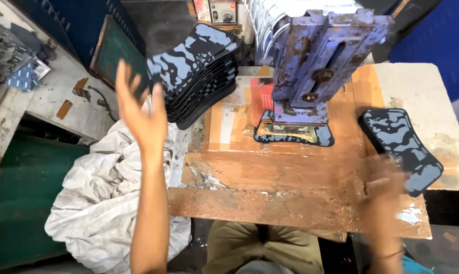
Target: Operating a manual press machine to process patterned shoe insole pieces.
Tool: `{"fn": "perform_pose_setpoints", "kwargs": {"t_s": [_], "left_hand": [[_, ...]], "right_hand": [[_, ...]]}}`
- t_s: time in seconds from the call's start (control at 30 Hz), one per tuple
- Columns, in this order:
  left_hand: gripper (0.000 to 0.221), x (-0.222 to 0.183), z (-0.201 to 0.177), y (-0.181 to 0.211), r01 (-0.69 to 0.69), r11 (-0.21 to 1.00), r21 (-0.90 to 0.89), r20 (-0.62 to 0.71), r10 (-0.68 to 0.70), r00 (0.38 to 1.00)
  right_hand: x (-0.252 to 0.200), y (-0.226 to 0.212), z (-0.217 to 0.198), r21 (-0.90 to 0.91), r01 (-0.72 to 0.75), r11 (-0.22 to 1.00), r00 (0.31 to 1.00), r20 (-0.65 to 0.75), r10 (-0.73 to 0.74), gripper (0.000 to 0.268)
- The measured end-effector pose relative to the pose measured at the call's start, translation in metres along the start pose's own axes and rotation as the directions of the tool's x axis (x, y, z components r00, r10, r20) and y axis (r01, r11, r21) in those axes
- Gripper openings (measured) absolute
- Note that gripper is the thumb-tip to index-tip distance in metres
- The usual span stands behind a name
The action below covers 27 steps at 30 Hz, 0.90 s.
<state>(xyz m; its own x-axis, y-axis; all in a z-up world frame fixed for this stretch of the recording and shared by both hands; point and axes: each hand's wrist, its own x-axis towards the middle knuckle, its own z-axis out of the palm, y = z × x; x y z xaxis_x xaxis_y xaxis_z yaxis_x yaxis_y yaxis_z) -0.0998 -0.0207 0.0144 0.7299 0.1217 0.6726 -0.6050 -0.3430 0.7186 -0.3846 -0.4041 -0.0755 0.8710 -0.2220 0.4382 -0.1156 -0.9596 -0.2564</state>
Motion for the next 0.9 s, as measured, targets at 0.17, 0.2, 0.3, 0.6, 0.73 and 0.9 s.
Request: {"fn": "perform_pose_setpoints", "kwargs": {"t_s": [0.17, 0.2, 0.3, 0.6, 0.73, 0.9], "left_hand": [[0.025, -0.112, 0.006, -0.004, 0.036, 0.992, -0.123, 0.138, -0.019, 0.99], [0.031, -0.13, 0.009, -0.007, 0.228, 0.971, -0.076, 0.302, -0.196, 0.933], [0.036, -0.179, 0.019, -0.018, 0.361, 0.933, 0.005, 0.453, -0.324, 0.83], [0.047, -0.168, 0.037, -0.024, 0.379, 0.924, 0.05, 0.49, -0.353, 0.797], [0.061, -0.132, 0.077, -0.016, 0.451, 0.881, 0.141, 0.657, -0.424, 0.623], [0.056, -0.138, 0.139, -0.037, 0.643, 0.765, 0.027, 0.767, -0.428, 0.477]], "right_hand": [[0.025, 0.085, -0.003, -0.225, -0.14, 0.964, 0.984, -0.138, 0.111, 0.066], [0.028, 0.083, 0.0, -0.216, -0.107, 0.97, 0.99, -0.115, 0.084, 0.058], [0.033, 0.074, -0.003, -0.173, -0.078, 0.982, 0.995, -0.076, 0.066, 0.044], [-0.015, -0.04, 0.032, 0.105, 0.124, 0.987, 0.991, 0.045, -0.129, 0.045], [-0.006, -0.078, 0.042, 0.164, 0.072, 0.984, 0.995, 0.055, -0.082, 0.041], [-0.002, -0.082, 0.053, 0.184, 0.052, 0.981, 0.998, 0.016, -0.056, 0.034]]}}
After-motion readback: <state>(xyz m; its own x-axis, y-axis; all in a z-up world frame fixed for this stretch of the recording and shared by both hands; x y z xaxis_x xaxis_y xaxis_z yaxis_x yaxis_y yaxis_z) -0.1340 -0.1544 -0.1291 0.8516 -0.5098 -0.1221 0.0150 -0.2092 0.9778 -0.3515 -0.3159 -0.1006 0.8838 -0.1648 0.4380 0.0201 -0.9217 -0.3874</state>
